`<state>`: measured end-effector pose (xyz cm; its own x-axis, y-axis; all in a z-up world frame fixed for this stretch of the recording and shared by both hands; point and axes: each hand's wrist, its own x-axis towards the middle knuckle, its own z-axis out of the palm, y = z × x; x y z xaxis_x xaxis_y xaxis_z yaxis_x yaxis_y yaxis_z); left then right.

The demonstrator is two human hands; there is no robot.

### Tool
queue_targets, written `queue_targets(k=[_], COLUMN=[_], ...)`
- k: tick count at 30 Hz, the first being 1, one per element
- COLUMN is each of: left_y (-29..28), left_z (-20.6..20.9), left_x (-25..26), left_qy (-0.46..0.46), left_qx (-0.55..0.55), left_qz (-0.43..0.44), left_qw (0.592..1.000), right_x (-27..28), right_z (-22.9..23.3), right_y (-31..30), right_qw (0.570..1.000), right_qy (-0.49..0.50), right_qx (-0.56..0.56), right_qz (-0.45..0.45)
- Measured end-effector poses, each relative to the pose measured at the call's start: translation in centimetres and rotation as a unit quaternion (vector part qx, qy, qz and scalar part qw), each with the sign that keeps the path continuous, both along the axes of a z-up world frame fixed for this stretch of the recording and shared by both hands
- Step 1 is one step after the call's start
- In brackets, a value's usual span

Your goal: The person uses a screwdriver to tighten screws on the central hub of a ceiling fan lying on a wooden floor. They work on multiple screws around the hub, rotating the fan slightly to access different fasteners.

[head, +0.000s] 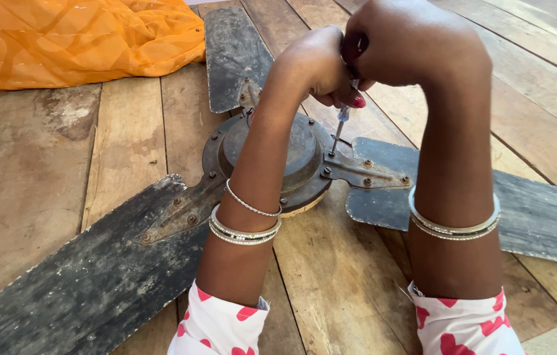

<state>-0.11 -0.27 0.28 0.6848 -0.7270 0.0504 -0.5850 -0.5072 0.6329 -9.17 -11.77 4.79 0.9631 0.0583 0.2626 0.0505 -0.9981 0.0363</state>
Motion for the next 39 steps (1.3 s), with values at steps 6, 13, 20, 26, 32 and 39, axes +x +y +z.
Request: queue_targets(k=[6, 13, 20, 26, 32, 39], left_y=[0.2, 0.5, -0.2, 0.0, 0.4, 0.3], left_z=[0.0, 0.0, -0.4, -0.5, -0.4, 0.2], left_x=[-0.4, -0.3, 0.2, 0.3, 0.1, -0.6], left_qy=[0.011, -0.007, -0.019, -0.025, -0.031, -0.072], left_qx=[0.003, -0.026, 0.006, 0.017, 0.004, 0.014], left_qz=[0.029, 0.014, -0.001, 0.034, 0.021, 0.049], left_qw=[1.0, 1.0, 1.0, 0.999, 0.999, 0.996], right_x=[0.0, -0.4, -0.2, 0.1, 0.0, -0.5], right_z=[0.1, 0.2, -0.2, -0.2, -0.2, -0.1], right_y=[-0.4, -0.5, -0.2, -0.5, -0.5, -0.6], right_qw=[0.999, 0.998, 0.999, 0.999, 0.999, 0.997], right_qy=[0.024, 0.015, -0.004, -0.001, 0.004, -0.029], right_qx=[0.034, 0.014, 0.052, 0.031, 0.019, 0.028], right_qz=[0.025, 0.053, 0.005, 0.042, 0.046, 0.063])
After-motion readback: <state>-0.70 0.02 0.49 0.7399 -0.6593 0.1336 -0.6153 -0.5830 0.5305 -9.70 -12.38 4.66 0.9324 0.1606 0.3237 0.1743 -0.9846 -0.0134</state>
